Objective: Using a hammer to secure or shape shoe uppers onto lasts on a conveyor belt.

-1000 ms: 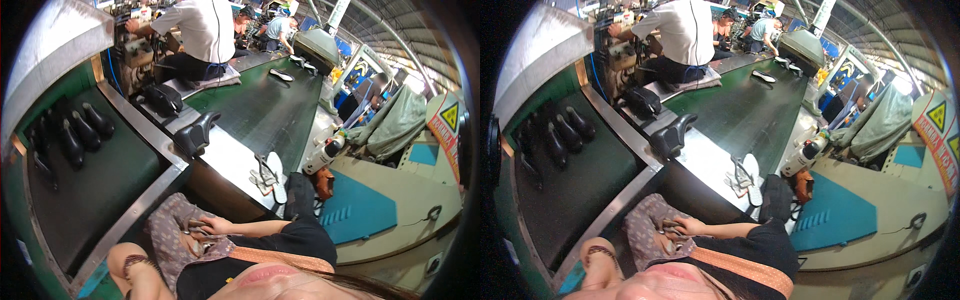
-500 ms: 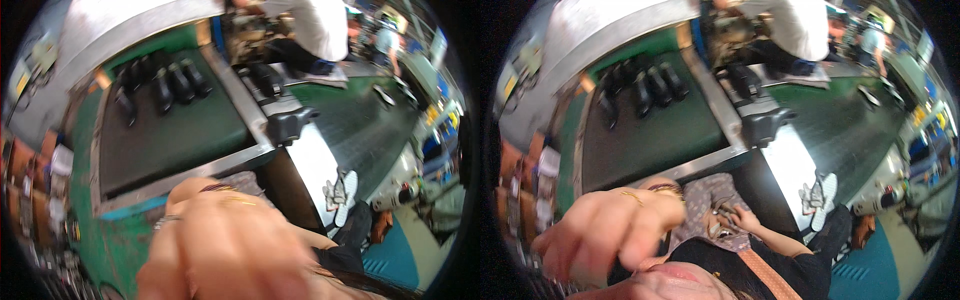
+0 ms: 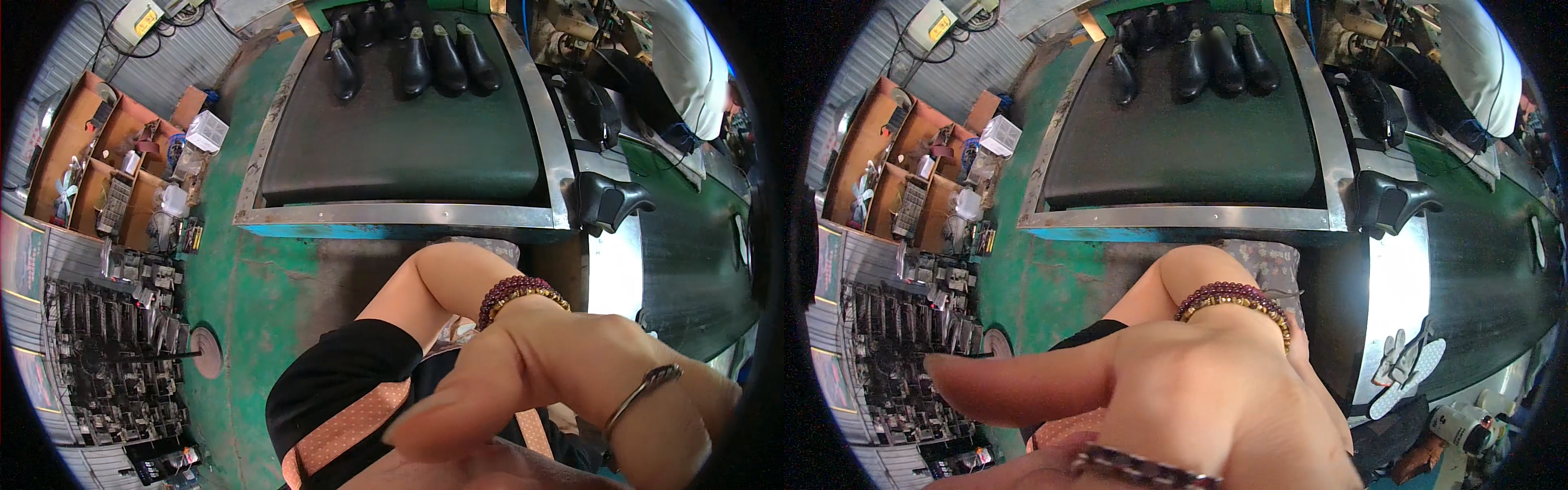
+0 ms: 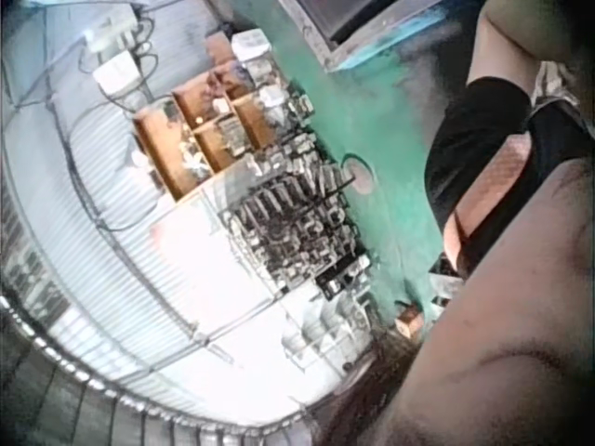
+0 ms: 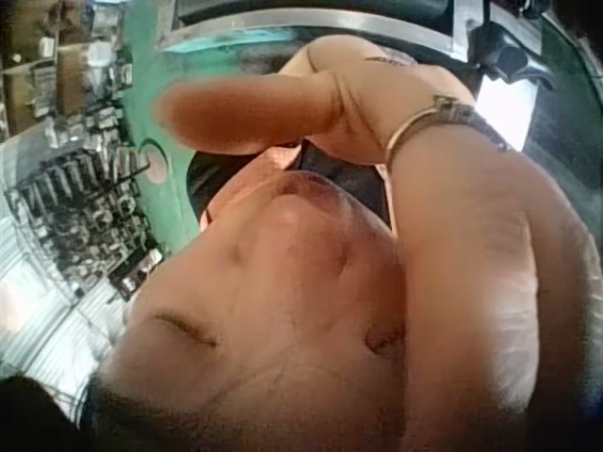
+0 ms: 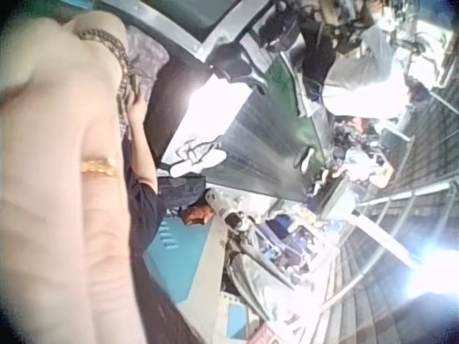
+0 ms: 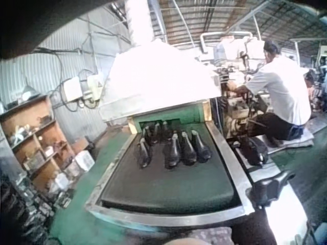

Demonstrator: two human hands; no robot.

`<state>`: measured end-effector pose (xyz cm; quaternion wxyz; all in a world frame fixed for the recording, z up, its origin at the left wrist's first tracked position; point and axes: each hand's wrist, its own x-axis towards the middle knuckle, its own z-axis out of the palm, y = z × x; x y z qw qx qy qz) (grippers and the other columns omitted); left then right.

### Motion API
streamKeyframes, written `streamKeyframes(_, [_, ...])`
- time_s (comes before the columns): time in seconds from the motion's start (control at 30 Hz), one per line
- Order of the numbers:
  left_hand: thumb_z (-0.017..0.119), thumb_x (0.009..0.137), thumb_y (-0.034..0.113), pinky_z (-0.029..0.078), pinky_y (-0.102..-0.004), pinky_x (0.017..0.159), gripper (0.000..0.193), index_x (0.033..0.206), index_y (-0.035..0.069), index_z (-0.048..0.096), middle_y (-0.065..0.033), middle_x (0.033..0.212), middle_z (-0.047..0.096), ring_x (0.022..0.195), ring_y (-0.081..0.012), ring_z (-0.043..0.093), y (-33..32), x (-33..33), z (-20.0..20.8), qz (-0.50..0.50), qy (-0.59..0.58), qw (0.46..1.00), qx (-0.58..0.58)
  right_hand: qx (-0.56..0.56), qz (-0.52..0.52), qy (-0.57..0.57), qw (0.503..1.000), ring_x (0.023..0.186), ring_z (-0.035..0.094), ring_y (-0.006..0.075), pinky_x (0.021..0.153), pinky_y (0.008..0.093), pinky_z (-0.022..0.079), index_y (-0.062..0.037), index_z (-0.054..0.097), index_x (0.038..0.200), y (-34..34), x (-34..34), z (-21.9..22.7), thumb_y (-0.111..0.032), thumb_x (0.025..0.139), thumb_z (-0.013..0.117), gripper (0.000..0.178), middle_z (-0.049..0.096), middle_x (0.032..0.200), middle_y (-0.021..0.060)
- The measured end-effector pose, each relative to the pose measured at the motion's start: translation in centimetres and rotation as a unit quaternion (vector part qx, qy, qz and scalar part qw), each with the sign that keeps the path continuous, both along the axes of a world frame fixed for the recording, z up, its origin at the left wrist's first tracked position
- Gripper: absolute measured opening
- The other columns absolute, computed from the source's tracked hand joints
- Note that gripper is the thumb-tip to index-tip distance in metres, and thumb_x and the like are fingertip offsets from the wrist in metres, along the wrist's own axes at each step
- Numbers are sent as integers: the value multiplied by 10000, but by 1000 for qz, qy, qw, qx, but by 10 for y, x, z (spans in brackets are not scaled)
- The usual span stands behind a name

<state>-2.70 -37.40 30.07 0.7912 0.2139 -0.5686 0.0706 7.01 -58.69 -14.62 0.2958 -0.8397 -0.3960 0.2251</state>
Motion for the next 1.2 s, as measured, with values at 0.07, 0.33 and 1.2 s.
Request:
streamKeyframes(0.07, [371,975,537,352,-388,1067,640,1328,6,433,-144,1355,478,1247,-247,471,12,-14,-2,-3,6,1000,-2,-7,32,17,999,1004,597,468,862,473,490,-29,484,1337,14,-7,-5,-334,939,524,503,586,1169,302])
streamKeyframes(0.33, [345,970,570,318,-391,1095,761,1389,-65,320,-192,1419,408,1307,-259,417,-32,8,-19,-145,0,989,-8,-2,38,59,998,924,624,460,786,492,505,-73,499,1334,29,-11,3,-332,939,534,474,619,1101,285])
streamKeyframes(1.2, [404,972,542,372,-380,1057,617,1312,49,559,-121,1353,535,1196,-285,534,83,37,-129,-115,102,887,436,0,67,53,996,962,646,373,767,462,522,-62,530,1285,45,-10,19,-256,903,595,433,672,1018,215])
